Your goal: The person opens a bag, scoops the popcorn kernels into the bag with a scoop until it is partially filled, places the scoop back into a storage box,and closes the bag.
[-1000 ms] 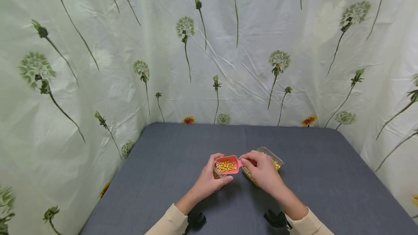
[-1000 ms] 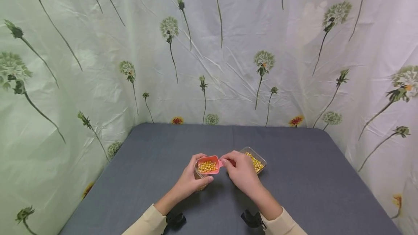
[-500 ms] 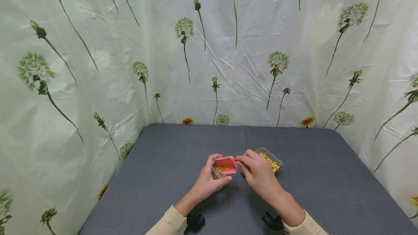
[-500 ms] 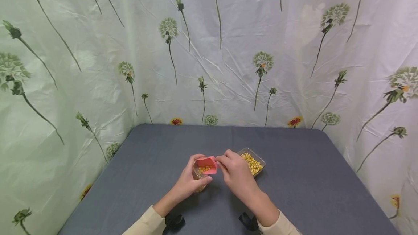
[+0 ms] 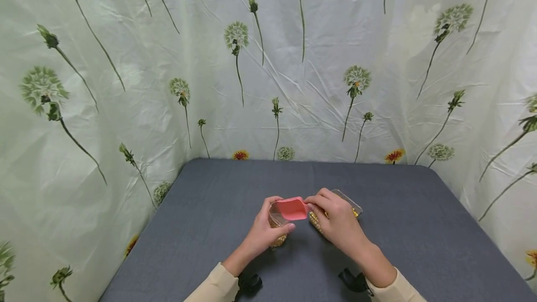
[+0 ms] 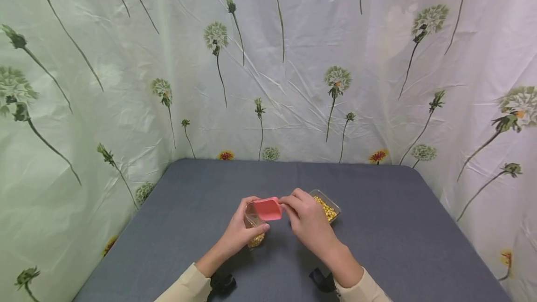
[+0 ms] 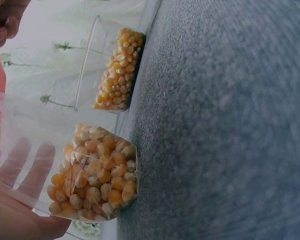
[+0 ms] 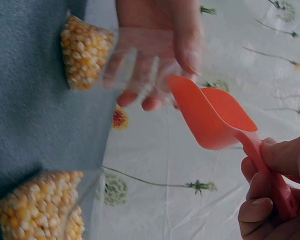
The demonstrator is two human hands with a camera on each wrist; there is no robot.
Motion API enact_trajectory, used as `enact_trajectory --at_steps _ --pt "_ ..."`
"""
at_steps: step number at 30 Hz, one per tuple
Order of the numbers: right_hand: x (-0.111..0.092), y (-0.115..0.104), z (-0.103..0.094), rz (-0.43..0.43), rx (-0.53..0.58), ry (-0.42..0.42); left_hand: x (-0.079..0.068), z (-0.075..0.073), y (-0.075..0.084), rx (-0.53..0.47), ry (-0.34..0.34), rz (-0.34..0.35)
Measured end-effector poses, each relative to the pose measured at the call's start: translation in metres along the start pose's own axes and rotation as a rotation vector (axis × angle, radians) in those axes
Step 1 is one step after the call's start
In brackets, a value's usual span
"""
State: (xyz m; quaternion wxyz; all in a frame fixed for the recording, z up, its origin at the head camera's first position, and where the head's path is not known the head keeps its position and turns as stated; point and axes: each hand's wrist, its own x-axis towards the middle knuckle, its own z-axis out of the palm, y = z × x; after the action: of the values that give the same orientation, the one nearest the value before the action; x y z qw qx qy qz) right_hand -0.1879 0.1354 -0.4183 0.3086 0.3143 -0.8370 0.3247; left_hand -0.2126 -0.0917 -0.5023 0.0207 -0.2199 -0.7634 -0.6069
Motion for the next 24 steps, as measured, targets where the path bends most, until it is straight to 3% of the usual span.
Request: enact_trajectory --at_steps 10,16,24 --pt "0.005 0.015 -0.03 0.217 -0.077 -0.032 0.002 -0.003 0.0 -0.003 0.004 0.008" --pt "0.004 0.031 -0.046 0.367 -0.169 -0.107 0.001 -0.005 -0.001 -0.029 -0.019 0.018" --pt "0.003 0.048 -0.062 0.453 -0.219 -0.173 0.001 -0.005 -0.002 -0.044 -0.045 0.033"
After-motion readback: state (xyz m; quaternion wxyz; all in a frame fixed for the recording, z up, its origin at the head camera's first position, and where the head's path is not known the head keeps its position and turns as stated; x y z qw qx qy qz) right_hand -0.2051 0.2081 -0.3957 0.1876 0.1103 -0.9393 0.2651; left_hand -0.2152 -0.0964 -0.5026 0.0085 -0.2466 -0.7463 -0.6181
